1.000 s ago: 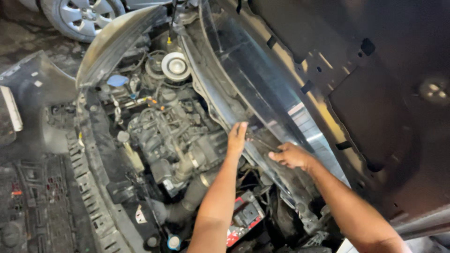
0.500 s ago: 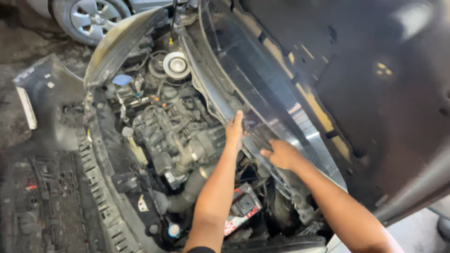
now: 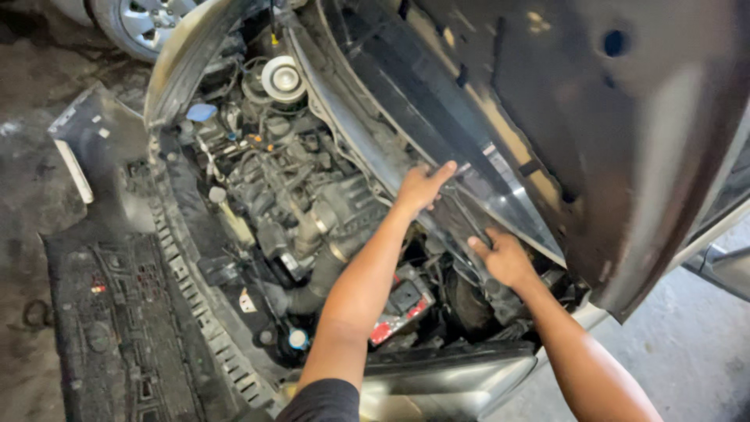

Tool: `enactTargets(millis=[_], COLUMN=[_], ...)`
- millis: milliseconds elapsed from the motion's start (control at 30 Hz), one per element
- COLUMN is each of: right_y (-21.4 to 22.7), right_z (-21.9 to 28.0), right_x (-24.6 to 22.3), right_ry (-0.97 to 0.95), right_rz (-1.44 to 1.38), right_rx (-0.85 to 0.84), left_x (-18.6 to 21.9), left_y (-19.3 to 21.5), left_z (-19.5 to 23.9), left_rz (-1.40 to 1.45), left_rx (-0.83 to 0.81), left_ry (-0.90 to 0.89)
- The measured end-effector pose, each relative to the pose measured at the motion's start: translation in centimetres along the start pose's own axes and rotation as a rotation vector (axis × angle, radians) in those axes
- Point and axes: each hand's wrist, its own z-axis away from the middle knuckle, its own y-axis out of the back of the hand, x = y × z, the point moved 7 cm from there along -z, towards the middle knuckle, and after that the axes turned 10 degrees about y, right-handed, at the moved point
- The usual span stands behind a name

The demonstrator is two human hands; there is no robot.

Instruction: The person uses a ratchet to loosen and remove bolts from the engine bay of a car with the hood open. They manipulate components near the windshield cowl and battery area, then place the ratchet on a nearby stool.

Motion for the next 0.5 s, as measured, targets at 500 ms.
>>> enactTargets(millis=[500], right_y=[-2.3], right_z=[-0.9], right_x=[5.2], right_ry=[0.111], right_rz=[0.110], right_rx=[0.025], left_x=[-5.8], left_y=[-3.5], left_z=[-3.8], left_rz=[-0.173], left_rx=[0.047], left_ry=[0.018])
